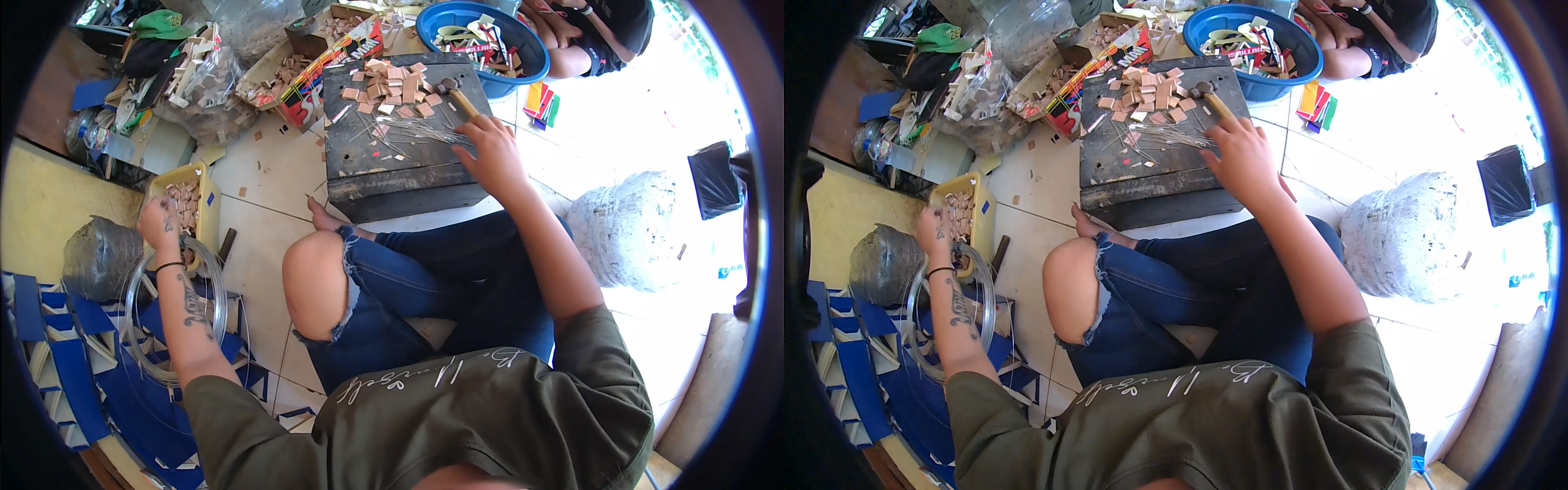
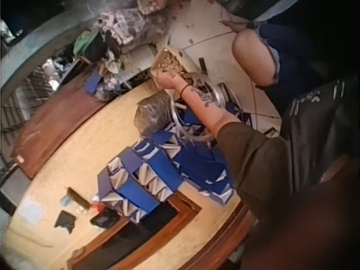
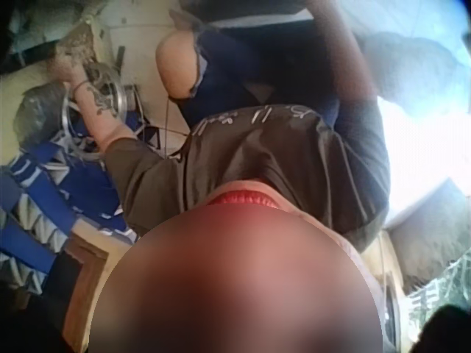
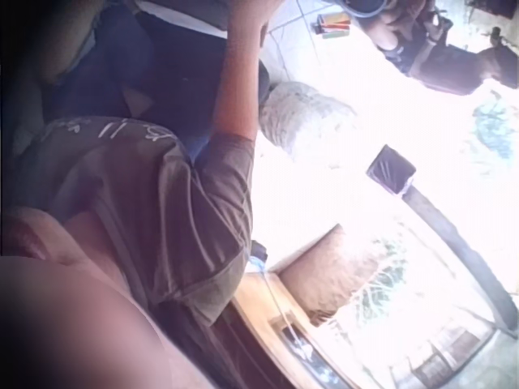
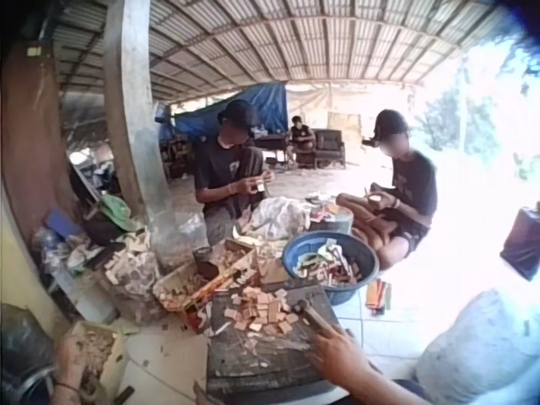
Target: The person sits on the floor and repeatedly picks up small wooden pieces and thin metal wires, then uses a hammer to tap the wires into the wood. The person works one item at a time on a small wooden block, accumulating a pile of finished pieces.
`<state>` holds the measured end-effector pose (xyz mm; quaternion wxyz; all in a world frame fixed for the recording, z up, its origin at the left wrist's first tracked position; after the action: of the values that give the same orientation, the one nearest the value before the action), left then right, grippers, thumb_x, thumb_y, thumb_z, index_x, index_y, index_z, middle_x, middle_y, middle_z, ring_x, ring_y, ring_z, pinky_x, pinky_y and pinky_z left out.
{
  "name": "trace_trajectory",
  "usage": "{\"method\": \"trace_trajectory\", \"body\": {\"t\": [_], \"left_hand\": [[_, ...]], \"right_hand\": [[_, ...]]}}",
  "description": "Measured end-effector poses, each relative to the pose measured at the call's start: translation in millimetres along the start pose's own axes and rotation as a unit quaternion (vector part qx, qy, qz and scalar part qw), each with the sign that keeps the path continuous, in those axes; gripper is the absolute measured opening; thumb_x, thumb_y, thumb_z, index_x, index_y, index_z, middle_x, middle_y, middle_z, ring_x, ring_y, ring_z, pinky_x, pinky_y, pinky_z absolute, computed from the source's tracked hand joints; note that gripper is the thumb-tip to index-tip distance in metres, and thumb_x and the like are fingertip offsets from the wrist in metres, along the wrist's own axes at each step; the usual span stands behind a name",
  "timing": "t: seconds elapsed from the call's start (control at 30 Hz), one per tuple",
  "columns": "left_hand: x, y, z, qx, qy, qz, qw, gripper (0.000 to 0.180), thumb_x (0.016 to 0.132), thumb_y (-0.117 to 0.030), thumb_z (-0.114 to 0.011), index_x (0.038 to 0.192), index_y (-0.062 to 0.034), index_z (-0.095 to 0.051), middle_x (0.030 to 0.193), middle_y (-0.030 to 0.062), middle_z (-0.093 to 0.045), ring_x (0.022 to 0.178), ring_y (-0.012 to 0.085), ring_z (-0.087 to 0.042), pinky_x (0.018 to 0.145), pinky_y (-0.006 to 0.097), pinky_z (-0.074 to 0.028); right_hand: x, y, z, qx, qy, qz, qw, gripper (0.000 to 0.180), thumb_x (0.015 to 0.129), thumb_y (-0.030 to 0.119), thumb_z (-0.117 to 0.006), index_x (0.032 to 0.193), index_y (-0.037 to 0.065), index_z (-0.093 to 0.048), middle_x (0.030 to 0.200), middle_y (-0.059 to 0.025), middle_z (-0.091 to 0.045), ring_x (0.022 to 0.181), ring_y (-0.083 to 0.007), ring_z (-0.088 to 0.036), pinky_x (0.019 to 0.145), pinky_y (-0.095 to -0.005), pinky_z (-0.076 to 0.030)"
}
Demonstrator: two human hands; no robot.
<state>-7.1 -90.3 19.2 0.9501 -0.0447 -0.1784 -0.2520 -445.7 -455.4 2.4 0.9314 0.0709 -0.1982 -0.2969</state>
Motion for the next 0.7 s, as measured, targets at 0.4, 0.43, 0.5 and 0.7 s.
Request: {"method": "trace_trajectory", "body": {"t": [0.4,0.43,0.5,0.7], "left_hand": [[-21,-255,9,-0.311,-0.074,-0.369,0.873,0.032,0.081,-0.024,-0.071,0.108,-0.0065,-0.069,0.106,0.0136,-0.067,0.102,0.0323,-0.061,0.094,0.039,-0.046],[-27,-290,7,-0.343,-0.016,-0.359,0.868,0.033,0.079,-0.025,-0.072,0.106,-0.0074,-0.069,0.103,0.0134,-0.067,0.103,0.0316,-0.06,0.094,0.04,-0.045],[-44,-351,14,-0.371,0.003,-0.385,0.845,0.033,0.078,-0.027,-0.072,0.105,-0.0078,-0.071,0.101,0.0131,-0.067,0.102,0.0316,-0.06,0.092,0.041,-0.046],[-70,-427,12,-0.295,-0.001,-0.371,0.88,0.023,0.074,-0.028,-0.073,0.087,-0.009,-0.075,0.094,0.0102,-0.066,0.097,0.0294,-0.058,0.085,0.042,-0.045]], "right_hand": [[38,10,-24,0.143,0.012,-0.035,0.989,0.008,0.077,0.012,-0.068,0.082,0.006,-0.068,0.081,-0.0072,-0.066,0.081,-0.0231,-0.064,0.075,-0.0383,-0.05],[33,6,-22,0.188,-0.007,-0.047,0.981,0.008,0.077,0.011,-0.069,0.082,0.005,-0.067,0.08,-0.0068,-0.066,0.077,-0.0213,-0.063,0.072,-0.0366,-0.05],[23,-5,-21,0.287,-0.035,-0.104,0.952,0.009,0.079,0.01,-0.071,0.082,0.003,-0.066,0.078,-0.0054,-0.065,0.071,-0.0168,-0.062,0.065,-0.0324,-0.05],[12,-37,-21,0.57,-0.096,-0.215,0.787,0.015,0.085,0.009,-0.07,0.096,0.0,-0.066,0.08,-0.0009,-0.066,0.068,-0.0075,-0.06,0.058,-0.02,-0.045]]}}
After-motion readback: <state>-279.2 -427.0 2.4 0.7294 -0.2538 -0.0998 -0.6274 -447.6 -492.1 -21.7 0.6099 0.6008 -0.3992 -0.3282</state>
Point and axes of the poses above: each hand's wrist, its own x-axis towards the middle knuckle, its own z-axis out of the back of the hand, y = z × x, the point moved 5 cm from there along x, towards the middle knuckle
